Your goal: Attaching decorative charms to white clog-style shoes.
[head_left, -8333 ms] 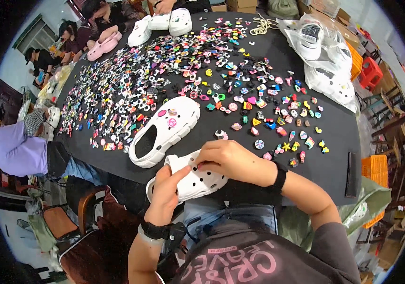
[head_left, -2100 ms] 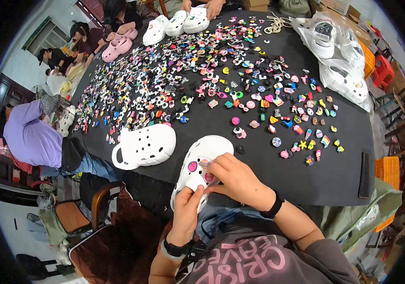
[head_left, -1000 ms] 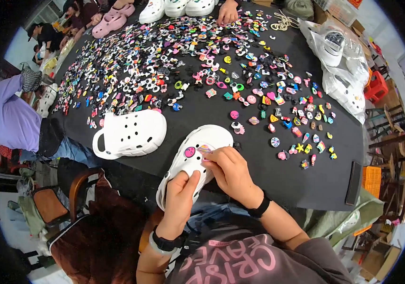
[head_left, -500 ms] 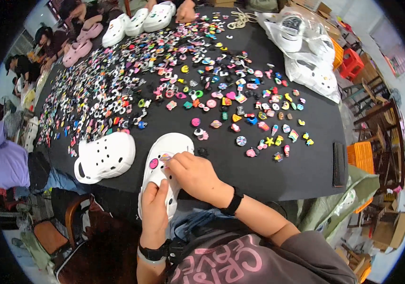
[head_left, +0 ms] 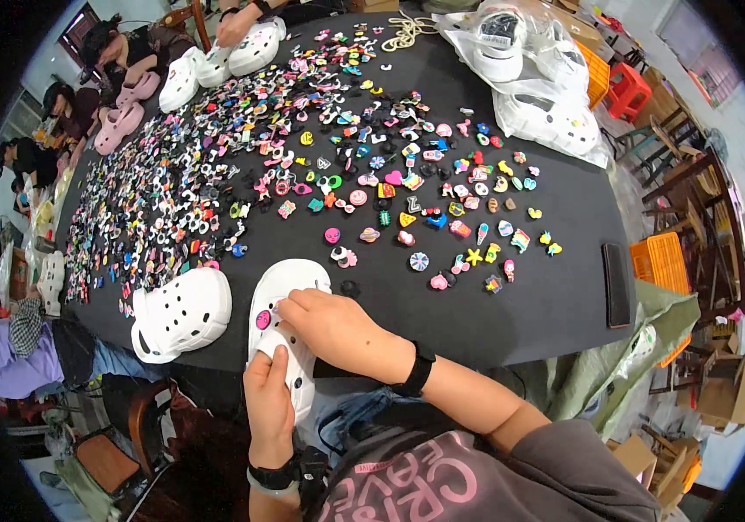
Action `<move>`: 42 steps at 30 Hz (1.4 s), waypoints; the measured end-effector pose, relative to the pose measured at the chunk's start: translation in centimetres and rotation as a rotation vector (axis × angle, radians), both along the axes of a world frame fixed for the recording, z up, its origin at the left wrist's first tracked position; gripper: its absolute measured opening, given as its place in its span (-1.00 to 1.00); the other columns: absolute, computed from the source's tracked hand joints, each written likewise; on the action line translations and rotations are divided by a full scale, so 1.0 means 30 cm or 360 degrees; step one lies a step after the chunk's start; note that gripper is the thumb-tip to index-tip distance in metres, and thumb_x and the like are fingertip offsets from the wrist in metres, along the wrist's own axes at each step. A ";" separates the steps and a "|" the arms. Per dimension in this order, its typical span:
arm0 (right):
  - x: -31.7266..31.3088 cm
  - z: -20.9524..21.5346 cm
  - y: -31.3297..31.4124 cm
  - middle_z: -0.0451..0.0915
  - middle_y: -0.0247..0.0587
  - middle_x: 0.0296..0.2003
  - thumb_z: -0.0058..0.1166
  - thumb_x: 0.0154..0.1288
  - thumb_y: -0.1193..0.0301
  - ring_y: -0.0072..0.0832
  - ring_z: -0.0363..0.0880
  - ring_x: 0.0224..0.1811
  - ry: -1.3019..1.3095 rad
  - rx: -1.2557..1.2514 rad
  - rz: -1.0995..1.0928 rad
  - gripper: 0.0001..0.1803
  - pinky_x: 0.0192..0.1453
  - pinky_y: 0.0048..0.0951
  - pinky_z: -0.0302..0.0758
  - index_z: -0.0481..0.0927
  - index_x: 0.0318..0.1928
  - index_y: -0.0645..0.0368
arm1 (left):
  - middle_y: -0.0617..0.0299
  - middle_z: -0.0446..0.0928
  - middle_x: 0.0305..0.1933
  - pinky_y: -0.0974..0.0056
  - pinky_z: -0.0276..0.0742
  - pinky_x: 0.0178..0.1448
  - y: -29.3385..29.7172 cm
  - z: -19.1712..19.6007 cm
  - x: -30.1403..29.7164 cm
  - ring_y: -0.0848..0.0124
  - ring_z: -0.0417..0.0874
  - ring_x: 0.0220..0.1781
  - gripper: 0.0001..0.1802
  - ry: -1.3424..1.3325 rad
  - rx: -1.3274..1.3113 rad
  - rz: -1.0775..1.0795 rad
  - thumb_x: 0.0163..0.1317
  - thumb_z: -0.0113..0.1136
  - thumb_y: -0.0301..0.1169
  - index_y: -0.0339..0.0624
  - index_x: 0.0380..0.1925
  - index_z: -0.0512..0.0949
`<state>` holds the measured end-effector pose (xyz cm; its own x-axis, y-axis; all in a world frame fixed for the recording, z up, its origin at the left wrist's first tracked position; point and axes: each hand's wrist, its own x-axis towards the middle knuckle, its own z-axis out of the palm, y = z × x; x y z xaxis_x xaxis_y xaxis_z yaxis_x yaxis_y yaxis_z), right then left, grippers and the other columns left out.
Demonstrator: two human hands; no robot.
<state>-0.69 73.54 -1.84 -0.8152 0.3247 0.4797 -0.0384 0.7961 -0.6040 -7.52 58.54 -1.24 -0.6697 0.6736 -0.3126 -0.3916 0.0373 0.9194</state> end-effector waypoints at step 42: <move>0.027 0.119 0.097 0.51 -0.26 -0.39 0.10 0.13 0.31 -0.34 0.55 -0.30 -0.0152 0.0497 0.0792 -0.78 -0.32 -0.32 0.52 0.47 -0.28 0.16 | -0.08 0.56 -0.37 0.16 0.45 -0.24 -0.020 0.014 0.046 0.09 0.60 -0.32 -0.84 0.1242 -0.0503 0.0011 0.21 0.14 -0.48 -0.38 -0.27 0.51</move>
